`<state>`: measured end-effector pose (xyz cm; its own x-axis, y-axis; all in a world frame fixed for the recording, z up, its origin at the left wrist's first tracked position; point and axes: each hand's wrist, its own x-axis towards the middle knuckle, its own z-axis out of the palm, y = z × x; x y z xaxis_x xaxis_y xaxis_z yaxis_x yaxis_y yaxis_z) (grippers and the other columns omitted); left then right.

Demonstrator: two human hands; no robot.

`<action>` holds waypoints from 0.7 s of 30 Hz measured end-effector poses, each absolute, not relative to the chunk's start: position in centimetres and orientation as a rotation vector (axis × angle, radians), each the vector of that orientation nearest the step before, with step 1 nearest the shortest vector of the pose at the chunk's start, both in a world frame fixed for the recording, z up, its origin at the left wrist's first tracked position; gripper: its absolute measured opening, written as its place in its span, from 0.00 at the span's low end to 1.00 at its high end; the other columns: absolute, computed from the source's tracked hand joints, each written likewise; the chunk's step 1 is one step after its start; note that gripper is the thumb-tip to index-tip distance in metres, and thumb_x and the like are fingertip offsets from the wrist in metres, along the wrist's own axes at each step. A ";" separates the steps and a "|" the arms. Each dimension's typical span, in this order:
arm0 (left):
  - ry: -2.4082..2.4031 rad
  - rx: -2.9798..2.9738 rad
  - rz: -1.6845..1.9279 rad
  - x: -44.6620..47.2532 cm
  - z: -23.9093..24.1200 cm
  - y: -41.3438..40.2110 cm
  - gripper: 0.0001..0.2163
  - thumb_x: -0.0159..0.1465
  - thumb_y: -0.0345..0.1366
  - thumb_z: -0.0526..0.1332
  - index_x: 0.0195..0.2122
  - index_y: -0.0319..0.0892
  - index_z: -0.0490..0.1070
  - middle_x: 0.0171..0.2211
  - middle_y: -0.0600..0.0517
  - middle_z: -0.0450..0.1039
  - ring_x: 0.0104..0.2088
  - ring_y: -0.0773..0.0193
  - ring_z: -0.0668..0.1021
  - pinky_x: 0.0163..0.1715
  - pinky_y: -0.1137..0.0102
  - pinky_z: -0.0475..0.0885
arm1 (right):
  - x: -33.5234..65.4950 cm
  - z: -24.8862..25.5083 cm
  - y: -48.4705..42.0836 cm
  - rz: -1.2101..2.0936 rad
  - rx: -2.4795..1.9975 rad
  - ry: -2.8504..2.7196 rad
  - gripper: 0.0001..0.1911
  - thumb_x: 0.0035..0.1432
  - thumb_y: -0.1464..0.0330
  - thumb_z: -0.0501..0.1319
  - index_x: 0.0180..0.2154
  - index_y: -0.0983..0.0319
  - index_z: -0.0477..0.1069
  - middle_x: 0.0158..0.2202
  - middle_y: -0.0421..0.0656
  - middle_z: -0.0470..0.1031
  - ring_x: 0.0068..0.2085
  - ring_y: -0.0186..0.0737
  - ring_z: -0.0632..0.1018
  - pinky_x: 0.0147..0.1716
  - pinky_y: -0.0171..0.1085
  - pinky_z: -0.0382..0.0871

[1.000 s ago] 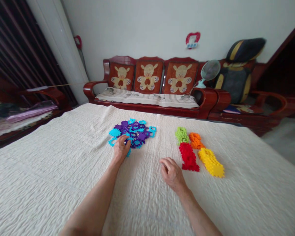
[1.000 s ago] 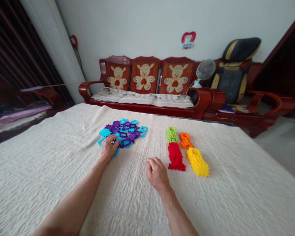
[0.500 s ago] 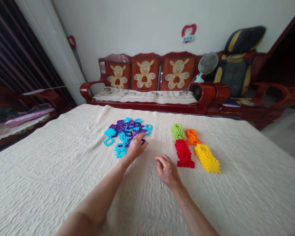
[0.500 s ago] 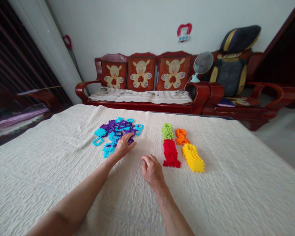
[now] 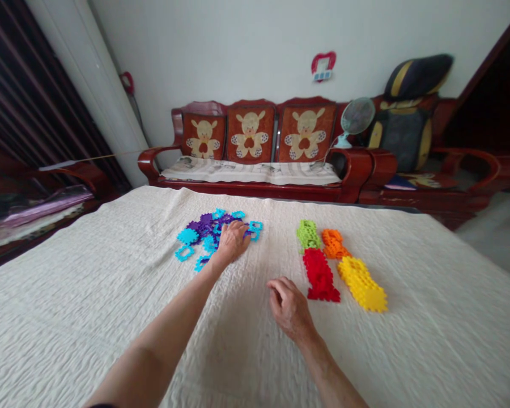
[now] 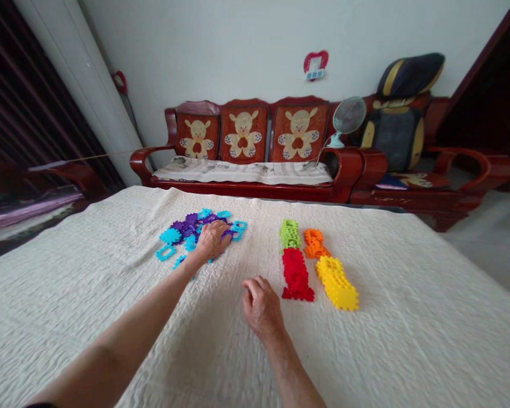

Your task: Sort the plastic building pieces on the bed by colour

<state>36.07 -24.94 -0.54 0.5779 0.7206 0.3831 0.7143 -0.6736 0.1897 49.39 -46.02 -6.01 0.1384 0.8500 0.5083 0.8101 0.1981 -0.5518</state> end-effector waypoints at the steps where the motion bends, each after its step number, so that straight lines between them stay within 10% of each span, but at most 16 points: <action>1: 1.230 2.798 0.608 37.0 -0.3 -24.4 0.14 0.67 0.35 0.57 0.51 0.44 0.76 0.53 0.46 0.76 0.57 0.55 0.74 0.57 0.60 0.67 | 49.4 -6.0 -46.0 0.068 -1.596 -1.647 0.13 0.59 0.78 0.54 0.39 0.60 0.74 0.37 0.45 0.78 0.41 0.43 0.79 0.41 0.39 0.73; 21: 1.267 2.810 0.300 41.2 -1.3 -22.7 0.13 0.67 0.33 0.55 0.50 0.40 0.74 0.54 0.43 0.73 0.56 0.54 0.75 0.57 0.62 0.69 | 49.5 -6.0 -46.0 0.067 -1.580 -1.602 0.13 0.59 0.77 0.53 0.39 0.61 0.75 0.36 0.45 0.78 0.40 0.43 0.79 0.40 0.39 0.74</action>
